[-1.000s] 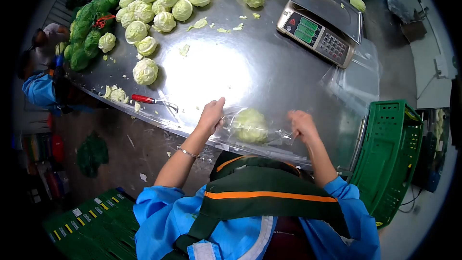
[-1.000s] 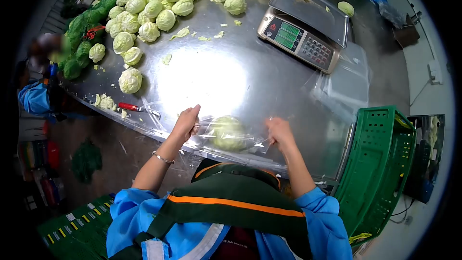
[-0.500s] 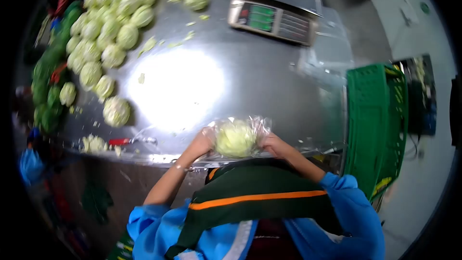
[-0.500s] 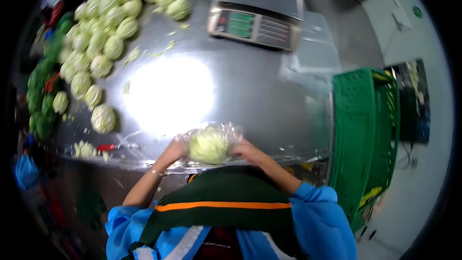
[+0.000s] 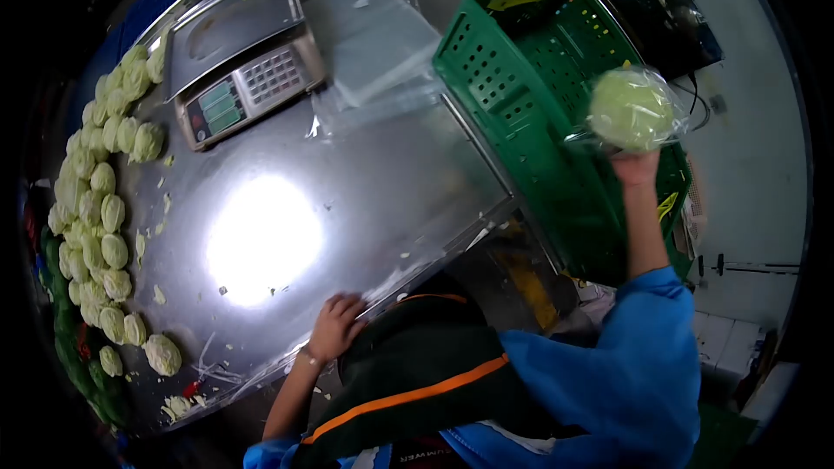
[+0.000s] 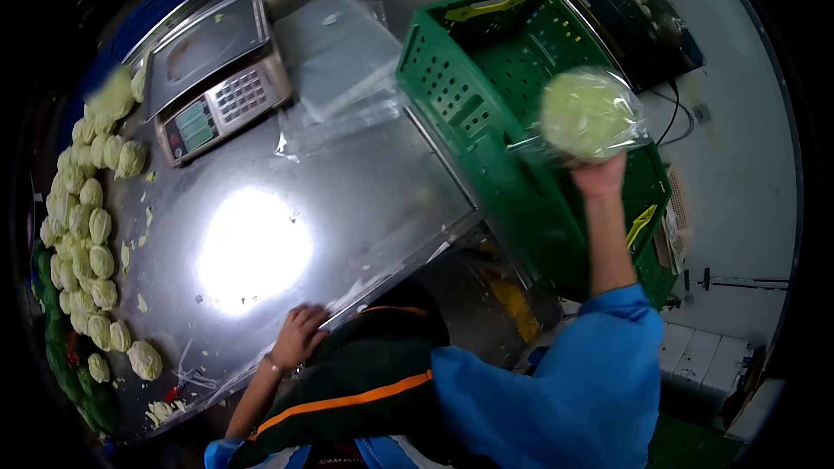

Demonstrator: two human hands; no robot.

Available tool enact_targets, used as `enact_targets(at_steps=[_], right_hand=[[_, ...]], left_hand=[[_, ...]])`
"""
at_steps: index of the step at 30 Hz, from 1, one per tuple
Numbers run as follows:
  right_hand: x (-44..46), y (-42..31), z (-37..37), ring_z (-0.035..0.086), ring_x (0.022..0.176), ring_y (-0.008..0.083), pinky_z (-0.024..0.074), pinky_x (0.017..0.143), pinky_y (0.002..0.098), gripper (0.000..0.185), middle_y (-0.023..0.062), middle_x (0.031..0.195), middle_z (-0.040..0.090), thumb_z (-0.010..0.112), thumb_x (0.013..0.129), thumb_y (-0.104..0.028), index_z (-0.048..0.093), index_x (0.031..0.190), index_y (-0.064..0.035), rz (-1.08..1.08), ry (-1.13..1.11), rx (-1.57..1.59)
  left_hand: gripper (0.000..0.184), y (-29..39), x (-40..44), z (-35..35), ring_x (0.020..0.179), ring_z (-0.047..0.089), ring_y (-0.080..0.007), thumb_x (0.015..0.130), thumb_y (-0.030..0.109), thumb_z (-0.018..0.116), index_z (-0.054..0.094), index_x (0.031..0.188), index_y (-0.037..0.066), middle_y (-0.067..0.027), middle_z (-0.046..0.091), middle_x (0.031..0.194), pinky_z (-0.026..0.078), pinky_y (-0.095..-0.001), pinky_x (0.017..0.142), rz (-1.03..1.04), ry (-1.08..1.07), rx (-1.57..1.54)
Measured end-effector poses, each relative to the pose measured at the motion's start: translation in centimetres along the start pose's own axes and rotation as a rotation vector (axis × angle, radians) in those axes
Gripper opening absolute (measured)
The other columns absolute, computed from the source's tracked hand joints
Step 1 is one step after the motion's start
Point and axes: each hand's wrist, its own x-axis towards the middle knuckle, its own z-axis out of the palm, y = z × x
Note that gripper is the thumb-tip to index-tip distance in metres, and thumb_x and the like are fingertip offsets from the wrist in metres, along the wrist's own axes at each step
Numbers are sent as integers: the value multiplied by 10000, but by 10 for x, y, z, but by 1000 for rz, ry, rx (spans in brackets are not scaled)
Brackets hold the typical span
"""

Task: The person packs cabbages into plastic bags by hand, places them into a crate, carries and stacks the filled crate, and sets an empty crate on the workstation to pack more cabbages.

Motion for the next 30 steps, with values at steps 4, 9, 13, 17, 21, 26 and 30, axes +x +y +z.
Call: enact_targets(at_steps=[4,9,13,17,21,26,30], right_hand=[[7,-74,-152,385,1220,353,361,992,532,455,171,1342,390,468,885,-252,396,1293,-63,-40,573,-108],[-40,-78,-310,431,1177,315,403,1009,384,402,167,1333,369,429,934,-177,380,1305,-31,-284,187,-1111],[-77,-1,-254,473,1135,274,428,960,352,389,155,1282,442,382,941,-189,405,1294,-26,149,428,-999],[-103,171,-162,505,1084,278,440,929,358,389,146,1252,480,372,925,-155,419,1285,-16,390,253,-1313],[-33,122,-133,538,1034,283,453,897,364,393,136,1221,517,362,908,-120,433,1277,-7,7,350,-1696],[184,32,68,584,937,239,466,847,333,364,131,1143,575,381,891,-96,492,1219,14,-338,2,-914],[47,344,311,574,885,185,459,791,305,284,85,1019,597,530,879,-216,553,1110,-51,1,-697,-949]], left_hand=[[192,-41,-71,-7,798,584,-335,785,169,623,656,950,76,-151,615,883,468,-411,727,-388,-7,-242],[173,-46,-179,-26,673,616,-263,797,187,607,660,896,56,-132,638,768,484,-354,631,-1037,101,-149],[227,-32,-315,24,703,643,-259,804,215,614,668,940,42,-111,673,783,502,-354,654,-1365,687,-351],[318,23,-382,64,848,630,-279,799,268,617,639,1022,43,-134,652,941,494,-390,741,-1990,403,168],[432,5,-387,35,1019,575,-296,793,295,624,577,1131,31,-159,572,1149,460,-397,851,-2193,722,6],[894,-110,-347,-79,1199,362,-416,603,328,788,348,1340,78,-277,333,1326,318,-436,987,-1384,1368,431],[1132,-217,-337,-127,1244,263,-426,498,354,842,203,1400,108,-274,229,1376,266,-457,1033,-1464,1223,83]])
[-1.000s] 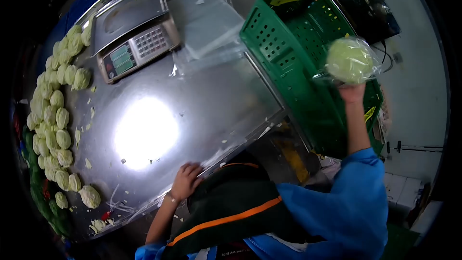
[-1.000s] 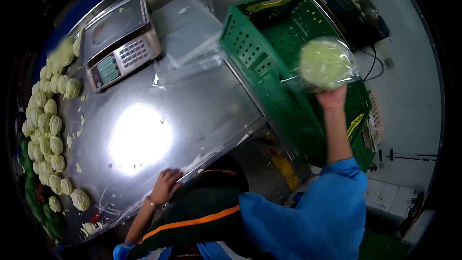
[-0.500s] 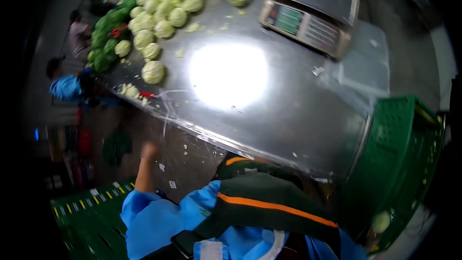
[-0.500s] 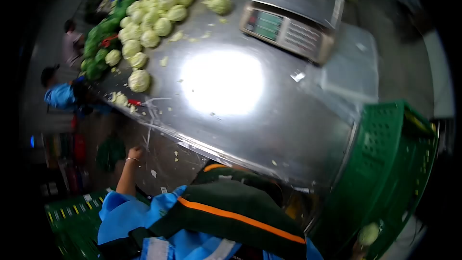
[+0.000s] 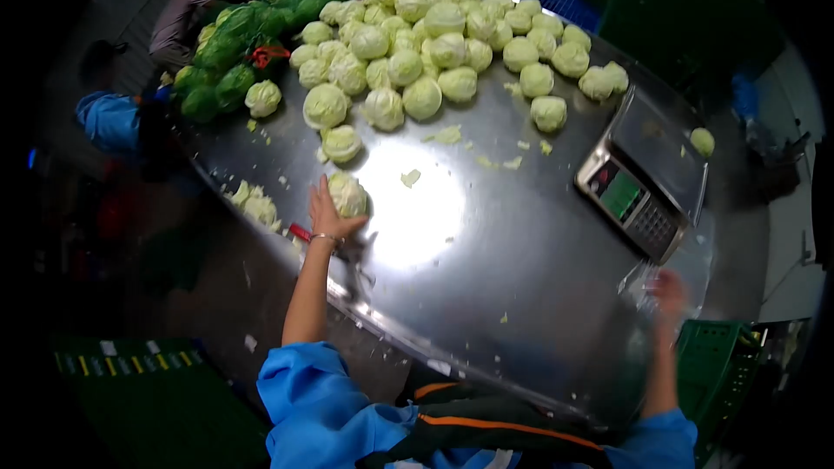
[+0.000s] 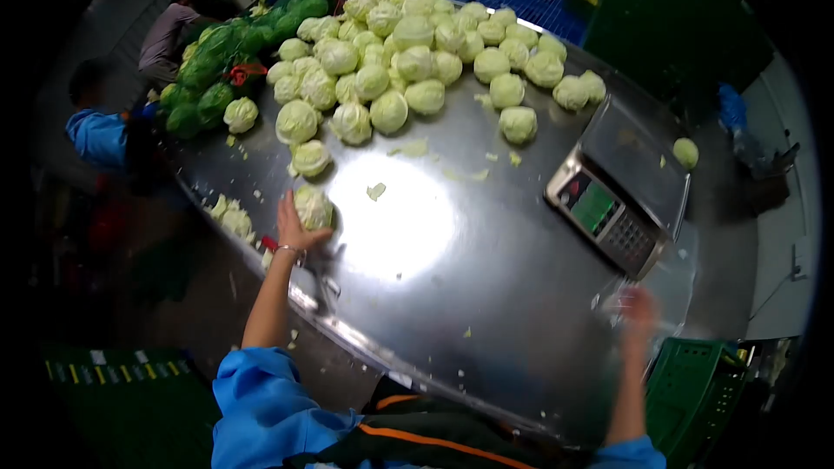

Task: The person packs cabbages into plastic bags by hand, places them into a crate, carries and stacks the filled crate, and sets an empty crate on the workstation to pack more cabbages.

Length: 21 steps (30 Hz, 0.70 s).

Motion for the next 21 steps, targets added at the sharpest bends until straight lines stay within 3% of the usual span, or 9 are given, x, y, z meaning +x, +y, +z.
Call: enact_targets(at_steps=[1,3,7,10,11,12,13,18,21], right_hand=[[-3,-8,88,589,834,188,482,757,306,244,84,969,607,558,868,-191,579,1061,-43,-11,-147,-585],[-28,-46,220,594,915,184,466,828,297,223,90,1021,610,601,829,-117,628,1044,-60,-42,-471,-367],[-47,-86,340,471,1138,218,441,891,373,519,97,1289,452,596,861,-269,400,1311,-102,496,-701,459],[-48,-94,321,349,1260,284,372,965,509,648,119,1378,345,551,864,-425,290,1370,-115,1168,-592,1313],[-54,-64,308,346,1266,304,305,1018,531,665,122,1378,351,545,844,-483,320,1357,-126,1080,-724,1571],[-66,-52,287,364,1253,316,302,1025,520,689,125,1364,377,590,803,-498,360,1337,-127,933,-547,1349],[-77,-46,255,379,1242,316,304,1024,515,687,122,1350,397,614,786,-483,381,1324,-125,912,-483,1453],[-146,0,99,402,1223,322,318,1007,540,698,110,1354,397,513,780,-574,409,1309,-131,681,-13,1511],[-198,13,42,410,1215,346,296,983,617,699,133,1289,452,513,770,-596,429,1290,-137,580,281,1611]], left_hand=[[1109,-9,18,3,1219,330,-401,487,315,849,230,1374,71,-252,319,1328,302,-437,1026,103,-1,-126],[1070,-49,36,14,1196,382,-370,495,293,847,252,1349,48,-229,375,1285,344,-418,999,75,-59,-307],[1029,16,16,-24,1157,448,-294,511,233,858,256,1323,37,-187,397,1273,414,-384,953,109,-344,-654],[1018,118,-46,-22,1233,369,-324,555,300,852,259,1343,49,-191,349,1315,346,-415,1013,394,-722,-719],[1052,153,-60,-18,1262,324,-334,543,327,857,247,1357,58,-194,307,1343,325,-429,1023,668,-805,-647],[1087,189,-66,-13,1290,279,-345,531,354,862,234,1370,66,-198,265,1371,304,-444,1034,950,-878,-573],[1118,217,-68,-13,1322,204,-361,507,409,860,246,1384,89,-207,203,1399,267,-451,1049,1011,-976,-582],[399,342,-92,89,961,556,-228,817,126,624,510,1191,44,-124,550,1098,450,-339,831,919,-766,-724],[289,462,-189,135,869,581,-261,818,106,623,563,1093,40,-127,585,967,471,-342,754,1529,-747,-732]])
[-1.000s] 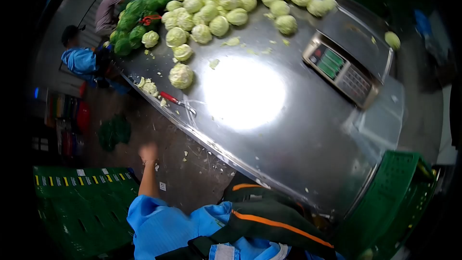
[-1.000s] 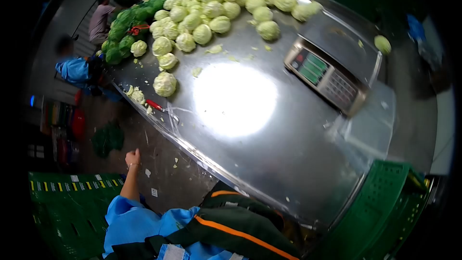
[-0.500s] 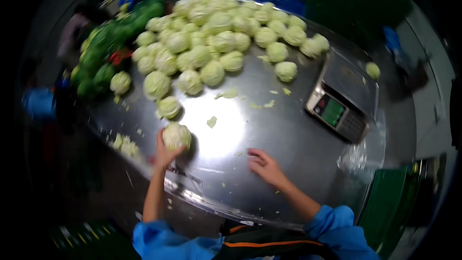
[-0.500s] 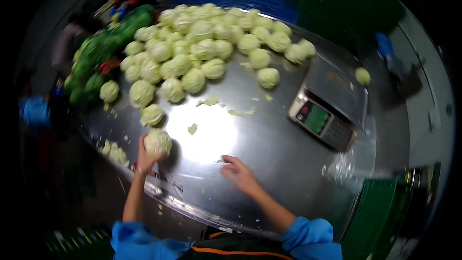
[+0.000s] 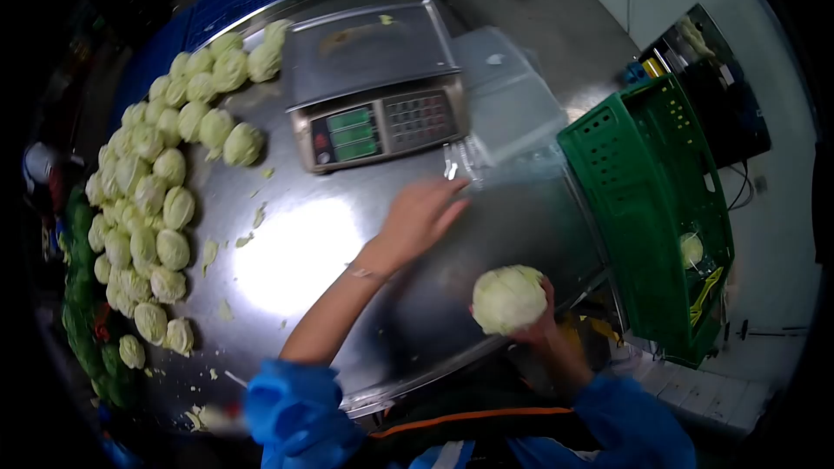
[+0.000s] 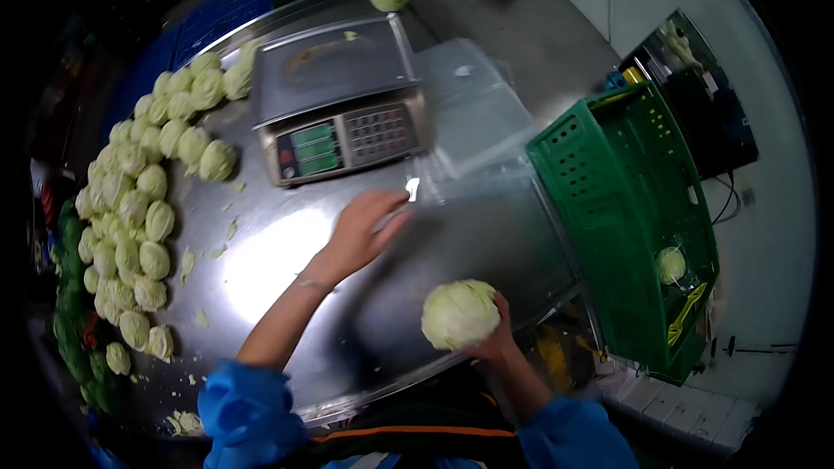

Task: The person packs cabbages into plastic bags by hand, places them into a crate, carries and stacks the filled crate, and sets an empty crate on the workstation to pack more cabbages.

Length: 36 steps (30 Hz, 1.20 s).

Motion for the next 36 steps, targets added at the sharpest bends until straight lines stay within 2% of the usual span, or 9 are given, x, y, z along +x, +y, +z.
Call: enact_targets(at_steps=[4,5,10,13,19,24,31,34,36], right_hand=[[-50,-46,-40,410,1150,481,313,947,653,798,189,1278,436,559,708,-640,395,1294,-125,-94,-13,-145],[-62,-50,-53,460,1161,347,411,935,511,896,187,1276,439,529,695,-679,371,1297,-34,-162,100,-172],[-85,-101,-62,484,1130,354,426,923,484,938,221,1261,447,630,624,-643,360,1293,-43,-151,117,-247],[-92,-126,-45,459,1131,420,425,891,555,897,216,1259,442,635,641,-645,360,1281,-80,-134,52,-262],[-55,-155,-38,452,1109,493,454,837,600,876,238,1205,468,647,652,-651,347,1265,-101,10,-258,-339],[-30,-113,-29,482,1136,318,403,960,406,958,203,1241,455,726,602,-479,323,1307,30,402,-378,-368],[-11,8,17,408,1214,297,317,1009,506,502,123,1311,422,487,885,-339,396,1307,-83,618,78,-282],[-2,53,36,339,1243,325,314,992,533,529,112,1365,319,478,887,-366,352,1335,-116,558,168,-557],[5,80,50,290,1248,302,330,973,489,587,128,1391,203,547,865,-291,288,1357,-102,352,-171,-1266]], left_hand=[[312,-66,118,151,912,549,-302,816,225,621,572,1061,38,-149,579,973,449,-370,771,-100,69,8],[309,-88,123,180,895,553,-306,809,226,628,580,1051,41,-150,583,959,450,-368,763,-168,27,95],[249,-148,151,236,827,572,-321,758,206,664,620,958,64,-139,583,859,459,-378,711,-479,-61,49],[183,-98,155,209,734,585,-308,804,217,631,637,905,65,-129,607,819,468,-363,674,-474,-74,-226],[155,18,23,139,795,584,-280,784,46,559,597,932,69,-128,589,919,490,-361,665,-25,-164,269],[262,72,-105,106,796,570,-295,769,52,572,539,1028,38,-158,526,1100,498,-356,652,-487,-365,405],[594,149,-170,52,1143,469,-327,739,-7,515,334,1304,4,-169,361,1333,440,-364,917,-803,-73,173],[721,154,-203,38,1172,442,-355,687,-65,528,268,1354,13,-165,292,1393,444,-369,914,-783,-14,126],[803,149,-219,26,1168,435,-374,644,-94,534,229,1377,18,-154,241,1421,453,-370,891,-846,128,64]])
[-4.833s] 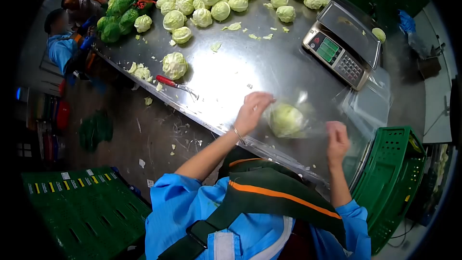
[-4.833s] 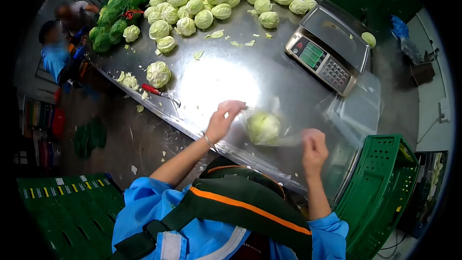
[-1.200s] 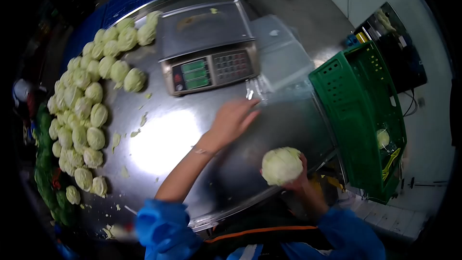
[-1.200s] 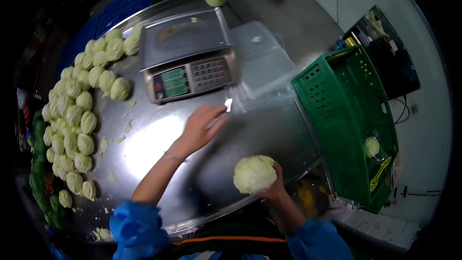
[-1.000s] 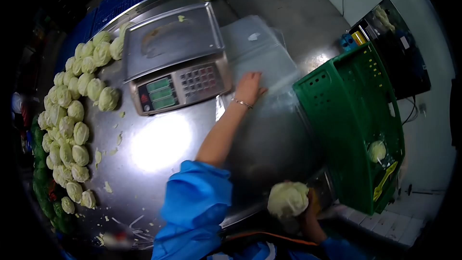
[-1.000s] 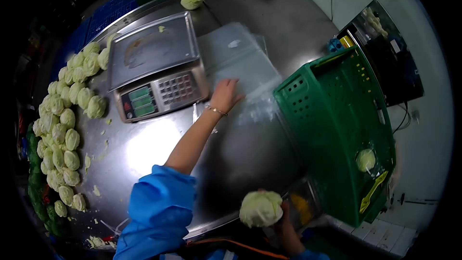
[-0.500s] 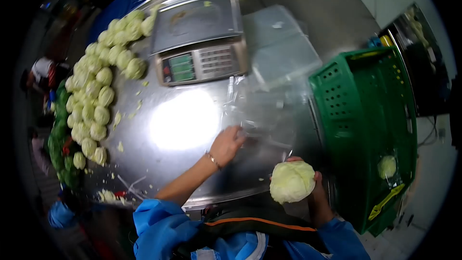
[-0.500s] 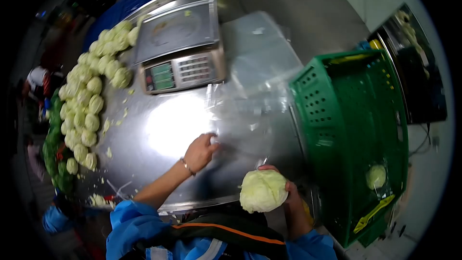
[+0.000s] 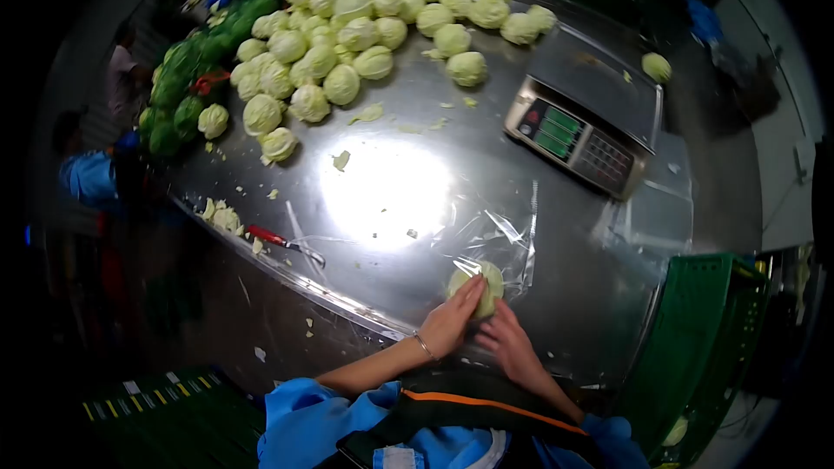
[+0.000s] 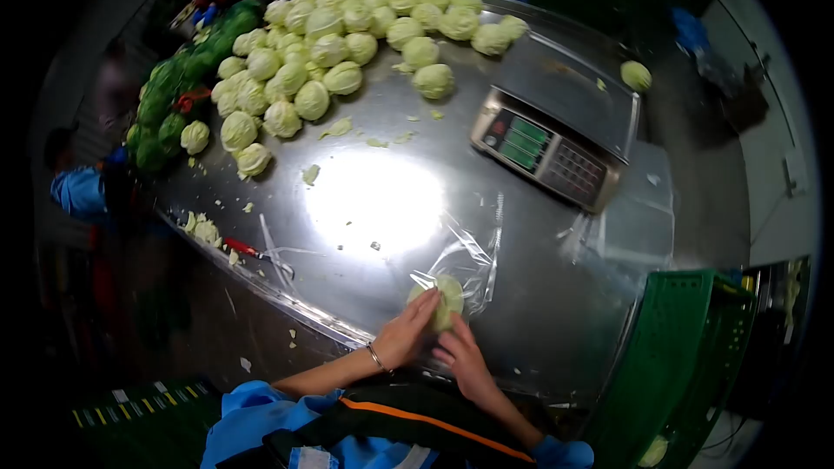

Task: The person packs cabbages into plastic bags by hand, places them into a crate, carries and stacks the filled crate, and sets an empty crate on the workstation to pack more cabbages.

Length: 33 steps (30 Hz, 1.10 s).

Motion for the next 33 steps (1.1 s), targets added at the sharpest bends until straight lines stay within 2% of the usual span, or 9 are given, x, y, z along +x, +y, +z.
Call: enact_targets(at_steps=[1,4,7,10,15,18,22,28,33], right_hand=[[7,-3,11,265,1251,290,338,964,468,627,136,1404,145,581,854,-253,256,1368,-96,-142,-25,-365],[60,-39,48,400,1145,223,405,893,379,609,184,1299,343,630,824,-187,329,1340,-69,-736,708,-1227],[126,-53,55,522,964,162,446,795,301,554,167,1073,546,651,806,-198,418,1281,-34,-330,259,-452],[142,-103,71,565,828,131,455,748,275,535,115,862,607,671,784,-207,462,1235,-9,-421,159,-816],[176,-243,115,496,854,154,431,792,286,577,63,1068,499,686,751,-193,447,1255,-45,-537,-33,-791],[284,-257,204,323,1264,312,296,1019,410,763,181,1358,322,670,747,-247,274,1351,-1,-940,-263,-1263],[440,-213,292,187,1333,357,159,1081,472,871,242,1423,207,652,689,-323,228,1352,50,-1093,-23,-1842],[419,-146,256,158,1342,359,114,1072,528,856,226,1434,184,650,710,-307,218,1364,38,-1072,-4,-1682],[366,-149,244,185,1296,449,205,1031,554,870,212,1434,177,710,681,-314,252,1388,-101,-961,56,-1471]], left_hand=[[805,-6,0,-9,1169,432,-377,643,-96,526,224,1380,18,-154,235,1423,455,-373,882,-16,68,-35],[806,-21,4,-48,1164,429,-383,647,-98,492,198,1389,13,-172,214,1424,469,-365,831,-58,188,-123],[792,-37,12,-79,1154,440,-380,659,-80,494,195,1388,5,-199,216,1417,478,-348,793,-144,292,-291],[782,-61,16,-142,1096,513,-281,689,-57,514,191,1396,29,-179,281,1398,492,-291,693,-300,298,-436],[778,-87,22,-179,940,584,-265,689,-56,498,191,1398,35,-191,271,1413,493,-295,680,-50,283,-295],[781,-91,26,-179,1087,518,-286,680,-62,492,196,1396,33,-194,246,1427,498,-311,721,-57,252,-382],[779,-91,24,-181,1210,430,-320,666,-71,491,207,1385,22,-190,238,1429,495,-334,787,25,340,-295],[577,-107,16,-203,864,622,-229,703,11,531,409,1266,-26,-161,412,1329,505,-301,748,97,346,41],[566,-108,14,-187,1056,558,-236,716,-19,520,402,1269,-27,-147,383,1345,514,-296,746,72,304,6]])
